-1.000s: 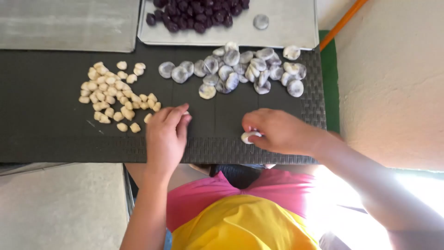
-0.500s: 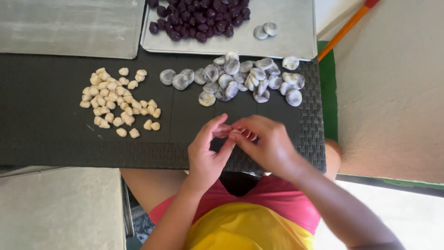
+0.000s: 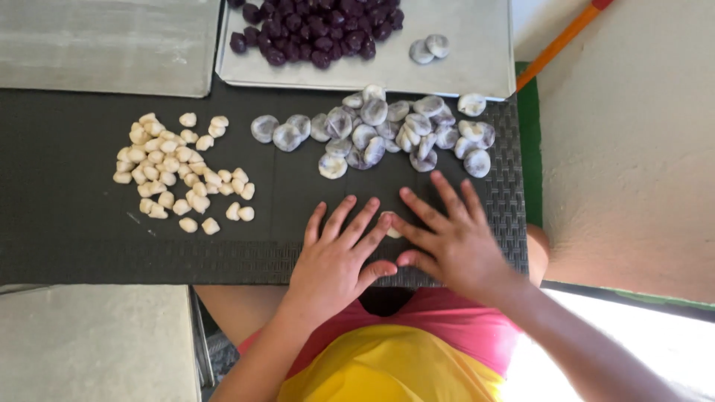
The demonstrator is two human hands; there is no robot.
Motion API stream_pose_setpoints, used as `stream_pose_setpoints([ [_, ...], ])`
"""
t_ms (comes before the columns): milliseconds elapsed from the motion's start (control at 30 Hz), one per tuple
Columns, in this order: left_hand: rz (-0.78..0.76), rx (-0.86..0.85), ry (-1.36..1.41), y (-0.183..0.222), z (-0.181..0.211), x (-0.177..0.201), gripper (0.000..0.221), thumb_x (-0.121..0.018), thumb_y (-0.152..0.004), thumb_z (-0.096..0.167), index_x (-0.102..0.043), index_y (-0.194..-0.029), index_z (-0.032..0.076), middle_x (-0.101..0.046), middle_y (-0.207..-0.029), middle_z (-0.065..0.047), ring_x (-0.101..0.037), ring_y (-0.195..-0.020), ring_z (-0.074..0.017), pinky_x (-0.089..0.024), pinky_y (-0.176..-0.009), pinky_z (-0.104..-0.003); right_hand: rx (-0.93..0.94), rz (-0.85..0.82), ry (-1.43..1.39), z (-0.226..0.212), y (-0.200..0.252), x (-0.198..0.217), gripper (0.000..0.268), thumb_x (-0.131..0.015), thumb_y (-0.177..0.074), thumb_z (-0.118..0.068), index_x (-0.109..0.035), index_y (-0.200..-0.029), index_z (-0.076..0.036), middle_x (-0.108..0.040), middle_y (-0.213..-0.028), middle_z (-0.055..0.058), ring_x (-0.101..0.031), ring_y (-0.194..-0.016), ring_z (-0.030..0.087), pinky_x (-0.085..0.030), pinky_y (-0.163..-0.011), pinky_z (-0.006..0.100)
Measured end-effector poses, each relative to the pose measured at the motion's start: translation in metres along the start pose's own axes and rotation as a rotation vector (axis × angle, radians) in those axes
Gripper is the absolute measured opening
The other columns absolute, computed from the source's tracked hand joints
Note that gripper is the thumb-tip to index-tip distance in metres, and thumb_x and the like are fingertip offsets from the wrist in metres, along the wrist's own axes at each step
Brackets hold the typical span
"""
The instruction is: A person is manually flattening small pieces of white dough, adding a purple filling, sealing them, and arranging them on a baking tray.
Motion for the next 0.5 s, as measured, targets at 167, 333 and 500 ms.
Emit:
stream_pose_setpoints([
  [167, 0.071, 0.038, -0.05, 0.002, -0.002, -0.006, 0.073, -0.044, -0.099, 0.073, -0.054, -0.154, 0.027, -0.05, -0.156, -0.014, -0.047, -0.146, -0.0374, -0.031, -0.12, -0.066, 0.19, 0.136, -0.189, 0.066, -0.084, -0.009, 0.02, -0.073, -0.091, -0.008, -0.077, -0.107, -0.019, -0.075, -0.101, 0.005, -0.07, -0.097, 0.033, -0.057, -0.09, 0.047],
  [333, 0.118, 0.057, -0.016, 0.003, 0.001, 0.008, 0.065, -0.051, -0.102, 0.065, -0.055, -0.153, 0.024, -0.059, -0.148, -0.014, -0.055, -0.141, -0.0344, -0.036, -0.119, -0.059, -0.217, -0.064, 0.039, 0.139, -0.243, -0.068, 0.039, -0.083, -0.095, -0.041, -0.068, -0.123, -0.017, -0.072, -0.099, 0.011, -0.069, -0.095, 0.039, -0.057, -0.074, 0.055],
  [500, 0.112, 0.064, -0.014, 0.004, -0.001, 0.013, 0.063, -0.055, -0.104, 0.06, -0.052, -0.154, 0.023, -0.065, -0.146, -0.011, -0.057, -0.14, -0.031, -0.038, -0.12, -0.052, -0.22, -0.175, -0.035, 0.16, -0.277, -0.106, 0.046, -0.083, -0.088, -0.023, -0.062, -0.126, -0.008, -0.07, -0.111, 0.029, -0.064, -0.103, 0.056, -0.049, -0.082, 0.063],
])
Point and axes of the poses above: each hand's wrist, its own y-axis away from the middle knuckle, its own x-axis out of the back of the hand, z = x × y, the point moved 4 cm from there along -y, towards the middle knuckle
